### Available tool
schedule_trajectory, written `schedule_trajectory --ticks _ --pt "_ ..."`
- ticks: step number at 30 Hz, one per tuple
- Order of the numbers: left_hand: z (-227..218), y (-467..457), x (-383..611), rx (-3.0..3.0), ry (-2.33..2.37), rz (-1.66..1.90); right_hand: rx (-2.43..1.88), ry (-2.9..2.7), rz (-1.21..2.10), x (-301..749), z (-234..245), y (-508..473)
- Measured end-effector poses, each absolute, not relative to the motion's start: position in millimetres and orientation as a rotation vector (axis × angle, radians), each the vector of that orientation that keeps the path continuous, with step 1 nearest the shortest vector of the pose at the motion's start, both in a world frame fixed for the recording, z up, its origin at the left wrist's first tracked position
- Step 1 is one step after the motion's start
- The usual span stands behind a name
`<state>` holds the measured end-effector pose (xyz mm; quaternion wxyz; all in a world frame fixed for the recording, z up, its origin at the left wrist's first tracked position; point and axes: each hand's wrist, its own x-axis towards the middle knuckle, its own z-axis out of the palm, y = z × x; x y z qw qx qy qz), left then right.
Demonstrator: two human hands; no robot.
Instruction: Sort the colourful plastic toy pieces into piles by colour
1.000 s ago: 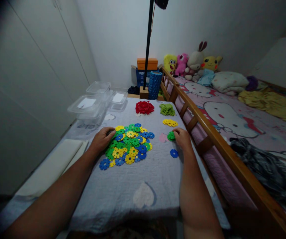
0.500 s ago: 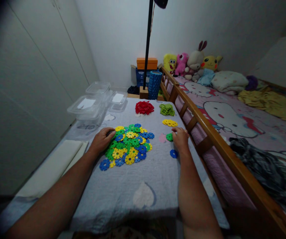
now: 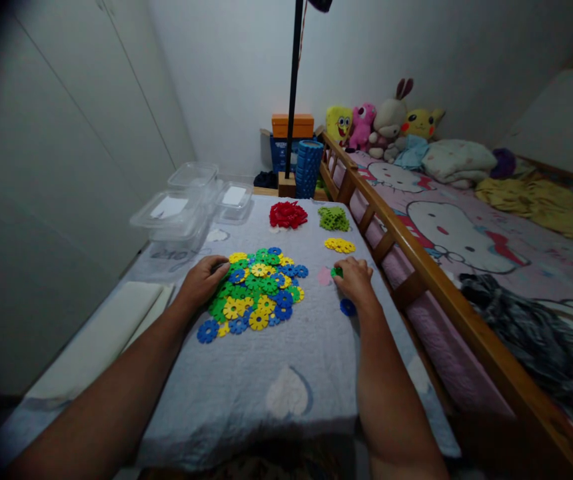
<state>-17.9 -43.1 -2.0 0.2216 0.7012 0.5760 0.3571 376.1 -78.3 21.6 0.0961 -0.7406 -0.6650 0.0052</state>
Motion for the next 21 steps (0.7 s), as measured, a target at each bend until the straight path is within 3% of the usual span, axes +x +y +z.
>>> schedule_trajectory --ticks 21 --pt "0 -44 -18 1.926 1.600 0.997 -1.683 -2.174 0.157 296 16 -78"
